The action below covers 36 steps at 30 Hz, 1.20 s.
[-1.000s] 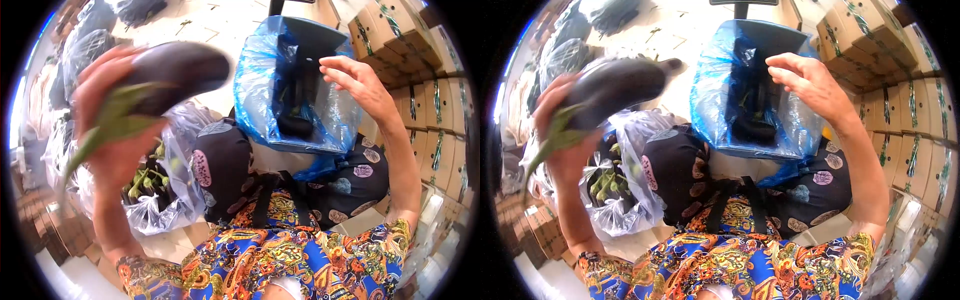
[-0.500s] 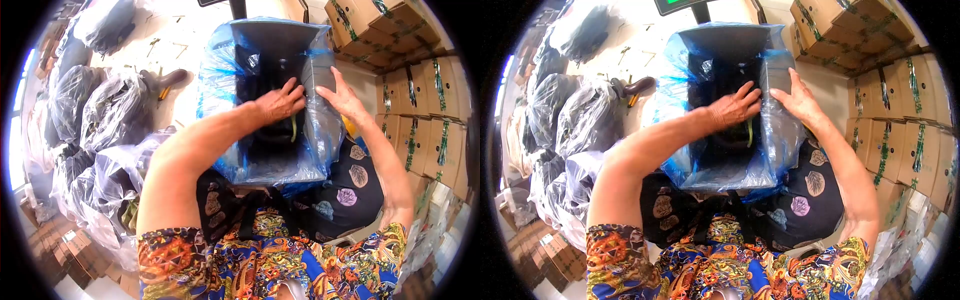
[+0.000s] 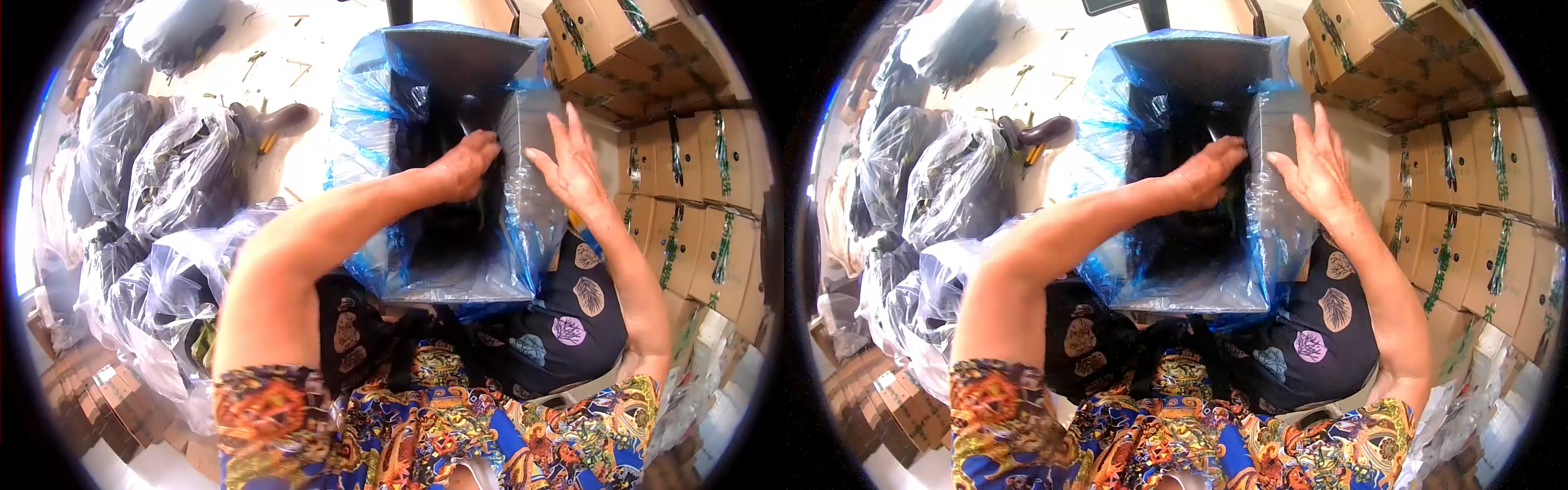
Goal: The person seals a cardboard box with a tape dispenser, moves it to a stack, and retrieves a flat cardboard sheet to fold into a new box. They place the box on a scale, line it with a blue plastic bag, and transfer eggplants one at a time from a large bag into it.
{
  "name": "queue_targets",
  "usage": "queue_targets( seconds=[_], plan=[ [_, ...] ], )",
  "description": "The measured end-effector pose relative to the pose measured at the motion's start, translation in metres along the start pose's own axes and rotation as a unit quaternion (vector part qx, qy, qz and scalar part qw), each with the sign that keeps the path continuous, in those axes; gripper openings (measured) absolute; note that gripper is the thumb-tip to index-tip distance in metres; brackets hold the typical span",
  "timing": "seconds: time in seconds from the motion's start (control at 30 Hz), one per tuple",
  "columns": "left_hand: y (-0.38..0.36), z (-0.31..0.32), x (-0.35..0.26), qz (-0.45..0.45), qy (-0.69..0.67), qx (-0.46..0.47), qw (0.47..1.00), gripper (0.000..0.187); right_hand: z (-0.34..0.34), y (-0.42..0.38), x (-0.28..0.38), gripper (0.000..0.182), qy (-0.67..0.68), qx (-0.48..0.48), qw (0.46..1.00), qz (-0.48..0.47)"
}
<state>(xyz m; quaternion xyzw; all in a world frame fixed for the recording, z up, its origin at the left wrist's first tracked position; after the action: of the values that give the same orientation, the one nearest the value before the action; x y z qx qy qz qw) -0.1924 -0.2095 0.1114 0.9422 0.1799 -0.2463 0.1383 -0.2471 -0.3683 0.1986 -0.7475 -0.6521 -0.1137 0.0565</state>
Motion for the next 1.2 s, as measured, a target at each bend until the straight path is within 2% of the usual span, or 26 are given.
queue_targets(
  seconds=[0.07,0.1,0.13,0.2,0.23,0.3,0.37,0.4,0.43,0.47,0.53,0.57,0.6,0.63,0.67,0.73,0.8,0.87,0.93,1.0,1.07,1.1,1.13,1.17,1.2],
  plan=[
    [-0.004,-0.04,0.0,-0.082,-0.128,-0.081,0.985,0.056,-0.03,0.003,0.032,0.054,-0.044,-0.06,0.988,-0.138],
    [-0.005,-0.072,-0.005,-0.133,-0.134,-0.053,0.981,0.041,-0.039,0.004,0.053,0.037,-0.03,-0.114,0.975,-0.188],
    [-0.011,-0.092,-0.003,-0.098,-0.192,-0.102,0.971,0.024,-0.037,0.008,0.07,0.033,0.015,-0.072,0.975,-0.209],
    [-0.028,-0.136,-0.01,-0.117,-0.139,-0.073,0.981,0.02,-0.032,0.018,0.1,0.025,0.098,0.015,0.965,-0.244],
    [-0.041,-0.153,-0.012,-0.116,-0.115,-0.084,0.983,0.02,-0.015,0.029,0.105,0.02,0.102,0.022,0.967,-0.234],
    [-0.071,-0.176,-0.013,-0.118,-0.063,-0.106,0.985,0.019,0.034,0.055,0.097,0.025,0.051,0.098,0.978,-0.178],
    [-0.1,-0.183,-0.006,-0.176,-0.073,-0.138,0.972,0.019,0.074,0.077,0.087,0.034,-0.038,0.24,0.97,-0.02],
    [-0.116,-0.184,-0.004,-0.206,-0.08,-0.156,0.963,0.019,0.087,0.08,0.082,0.035,-0.071,0.25,0.966,0.007],
    [-0.131,-0.187,-0.004,-0.232,-0.146,-0.146,0.951,0.018,0.113,0.086,0.068,0.033,-0.114,0.252,0.961,0.024],
    [-0.148,-0.195,-0.008,-0.239,-0.145,-0.156,0.947,0.018,0.136,0.091,0.061,0.031,-0.155,0.255,0.954,0.037],
    [-0.186,-0.221,-0.019,-0.295,-0.233,-0.182,0.909,0.019,0.127,0.083,0.093,0.028,-0.243,0.281,0.928,0.036],
    [-0.205,-0.242,-0.025,-0.287,-0.228,-0.197,0.909,0.02,0.129,0.088,0.096,0.028,-0.256,0.318,0.912,0.025],
    [-0.229,-0.263,-0.031,-0.283,-0.218,-0.214,0.909,0.02,0.131,0.089,0.094,0.026,-0.267,0.301,0.915,-0.025],
    [-0.259,-0.279,-0.035,-0.294,-0.227,-0.261,0.891,0.019,0.133,0.086,0.087,0.026,-0.278,0.274,0.919,-0.056],
    [-0.291,-0.294,-0.041,-0.398,-0.257,-0.304,0.827,0.018,0.136,0.085,0.078,0.028,-0.281,0.279,0.916,-0.068],
    [-0.37,-0.303,-0.042,-0.466,-0.296,-0.378,0.744,0.019,0.141,0.084,0.061,0.028,-0.302,0.245,0.92,-0.042],
    [-0.435,-0.283,-0.048,-0.529,-0.255,-0.305,0.75,0.024,0.152,0.086,0.043,0.026,-0.308,0.25,0.917,-0.051],
    [-0.466,-0.24,-0.068,-0.613,-0.28,-0.245,0.697,0.032,0.139,0.081,0.064,0.025,-0.314,0.23,0.913,-0.124],
    [-0.481,-0.193,-0.078,-0.6,-0.299,-0.156,0.726,0.051,0.11,0.075,0.095,0.026,-0.292,0.22,0.916,-0.164],
    [-0.482,-0.133,-0.083,-0.592,-0.262,-0.141,0.749,0.064,0.081,0.068,0.131,0.027,-0.234,0.213,0.933,-0.171],
    [-0.467,-0.103,-0.092,-0.617,-0.19,-0.203,0.736,0.07,0.07,0.065,0.138,0.029,-0.156,0.18,0.951,-0.2],
    [-0.49,-0.049,-0.067,-0.663,-0.258,-0.29,0.64,0.063,0.059,0.059,0.149,0.029,-0.137,0.178,0.953,-0.203],
    [-0.482,-0.05,-0.062,-0.662,-0.233,-0.297,0.647,0.06,0.051,0.054,0.159,0.029,-0.119,0.176,0.955,-0.207],
    [-0.472,-0.055,-0.06,-0.662,-0.209,-0.304,0.652,0.057,0.045,0.049,0.16,0.029,-0.089,0.13,0.96,-0.23],
    [-0.464,-0.063,-0.059,-0.66,-0.185,-0.312,0.658,0.054,0.037,0.044,0.167,0.028,-0.087,0.135,0.958,-0.237]
  ],
)
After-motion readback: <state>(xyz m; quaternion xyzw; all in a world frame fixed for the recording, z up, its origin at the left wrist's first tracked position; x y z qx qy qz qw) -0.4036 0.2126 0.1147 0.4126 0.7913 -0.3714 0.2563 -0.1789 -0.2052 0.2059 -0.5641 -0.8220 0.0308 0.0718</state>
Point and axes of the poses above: each hand's wrist, its own y-axis towards the middle knuckle, its own z-axis out of the palm, x = y × z, the point moved 4 cm from there along y, towards the middle knuckle, and after that the axes turned 6 degrees about -x, right-handed, at the moved point
